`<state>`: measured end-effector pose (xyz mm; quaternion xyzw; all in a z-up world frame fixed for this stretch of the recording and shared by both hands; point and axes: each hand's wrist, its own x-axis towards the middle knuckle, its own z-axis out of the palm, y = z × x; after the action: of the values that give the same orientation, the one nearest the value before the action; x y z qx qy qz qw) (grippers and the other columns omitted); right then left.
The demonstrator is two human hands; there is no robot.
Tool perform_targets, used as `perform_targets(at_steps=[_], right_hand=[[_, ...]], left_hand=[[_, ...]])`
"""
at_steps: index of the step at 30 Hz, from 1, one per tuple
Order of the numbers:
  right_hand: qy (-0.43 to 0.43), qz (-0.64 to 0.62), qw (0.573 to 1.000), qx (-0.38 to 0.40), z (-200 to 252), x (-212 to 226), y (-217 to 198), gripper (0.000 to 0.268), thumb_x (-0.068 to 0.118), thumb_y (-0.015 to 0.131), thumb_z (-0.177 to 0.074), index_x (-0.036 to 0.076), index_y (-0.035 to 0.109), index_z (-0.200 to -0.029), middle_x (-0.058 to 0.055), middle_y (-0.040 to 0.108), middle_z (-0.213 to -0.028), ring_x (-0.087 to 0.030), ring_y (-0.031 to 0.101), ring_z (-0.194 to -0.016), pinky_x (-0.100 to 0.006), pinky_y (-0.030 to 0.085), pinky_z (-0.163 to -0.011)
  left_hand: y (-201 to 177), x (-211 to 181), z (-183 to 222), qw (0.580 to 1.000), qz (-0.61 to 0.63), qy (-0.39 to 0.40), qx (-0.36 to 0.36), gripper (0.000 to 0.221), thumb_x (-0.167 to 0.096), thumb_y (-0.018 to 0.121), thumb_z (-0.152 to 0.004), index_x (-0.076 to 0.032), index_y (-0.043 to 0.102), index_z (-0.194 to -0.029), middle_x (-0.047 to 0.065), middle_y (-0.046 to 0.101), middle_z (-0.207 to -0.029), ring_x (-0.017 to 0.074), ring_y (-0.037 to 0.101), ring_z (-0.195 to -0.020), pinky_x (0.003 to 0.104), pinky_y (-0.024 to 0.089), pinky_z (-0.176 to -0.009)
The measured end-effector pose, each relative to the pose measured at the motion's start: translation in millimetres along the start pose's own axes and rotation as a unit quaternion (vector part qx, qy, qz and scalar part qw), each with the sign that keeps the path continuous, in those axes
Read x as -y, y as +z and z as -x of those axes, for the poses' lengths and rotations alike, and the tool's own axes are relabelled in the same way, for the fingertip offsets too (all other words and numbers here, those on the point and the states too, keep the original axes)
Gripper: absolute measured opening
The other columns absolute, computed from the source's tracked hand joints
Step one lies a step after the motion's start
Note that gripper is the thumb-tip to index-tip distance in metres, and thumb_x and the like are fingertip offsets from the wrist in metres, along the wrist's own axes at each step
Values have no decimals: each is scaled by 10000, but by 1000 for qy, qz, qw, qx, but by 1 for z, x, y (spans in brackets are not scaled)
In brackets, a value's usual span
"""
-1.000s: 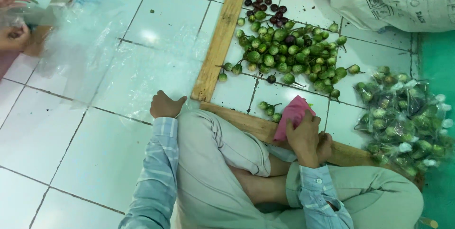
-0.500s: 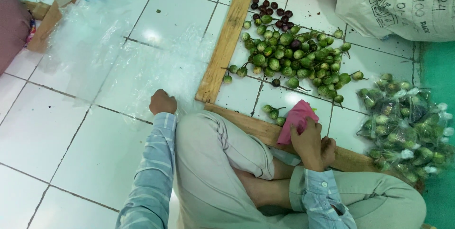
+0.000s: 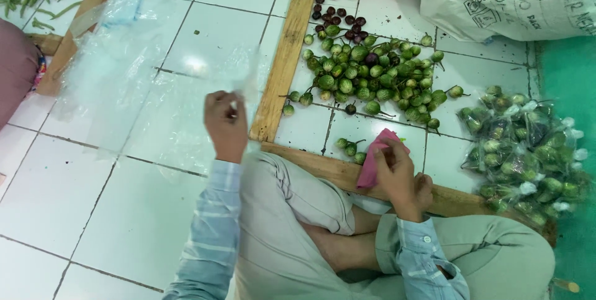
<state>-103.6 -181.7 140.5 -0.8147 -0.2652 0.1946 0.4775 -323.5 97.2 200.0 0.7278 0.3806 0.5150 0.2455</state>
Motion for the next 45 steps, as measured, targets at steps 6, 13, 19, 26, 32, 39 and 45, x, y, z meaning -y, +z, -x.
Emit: perform_targets(at_steps=[6,13,19,26,32,39,45], right_hand=[[-32,-338,933,122,11,2,-6,689,515,312,-1105,123,190,-1658,-27,511,-932,-193,624,-943,-291,476,-791],[18,-249,967,47,-6,-42,10,229,201,613,-1054,13,732,-1110,-162,724,-851,-236,689,-758,-396,564,-744],[-53,-229,969,70,2,-18,13,226,202,711,-999,10,701,-1118,-117,706,-828,-197,675,-797,-351,557,-731],[-57,-188,980,31,9,2,14,225,230,766,-965,21,702,-1019,-86,668,-798,-173,628,-739,-340,556,-677],[-45,-188,981,23,10,-14,22,306,229,795,-929,17,691,-1125,-78,648,-819,-169,627,-771,-329,540,-693],[-27,-166,986,14,14,-1,25,243,39,662,-932,3,708,-1167,-116,650,-819,-208,648,-754,-360,556,-667],[-102,-78,992,1,19,-1,25,320,3,639,-862,60,705,-1169,-134,644,-845,-292,681,-774,-380,575,-660]], left_hand=[[75,-80,105,953,139,6,271,163,25,633,-948,6,745,-1065,222,658,-1140,407,740,-833,465,629,-702],[89,-81,145,930,164,53,324,314,-208,769,-863,24,735,-1072,225,665,-1139,396,715,-998,462,620,-846],[96,-66,156,917,203,-17,342,601,-530,811,-847,16,735,-1085,230,663,-1194,456,673,-1101,512,565,-941],[93,-73,152,915,224,-10,334,444,-310,659,-974,111,731,-1093,290,643,-1214,480,651,-1112,526,558,-926],[89,-88,146,925,204,39,319,442,-266,659,-922,125,714,-1120,305,618,-1250,505,626,-1154,559,535,-980],[97,-71,157,917,215,32,335,336,-138,587,-936,106,727,-1119,302,593,-1328,504,585,-1219,578,516,-1020],[98,-61,156,942,180,21,284,357,-134,442,-1061,14,716,-1236,239,560,-1257,452,621,-1093,602,518,-918]])
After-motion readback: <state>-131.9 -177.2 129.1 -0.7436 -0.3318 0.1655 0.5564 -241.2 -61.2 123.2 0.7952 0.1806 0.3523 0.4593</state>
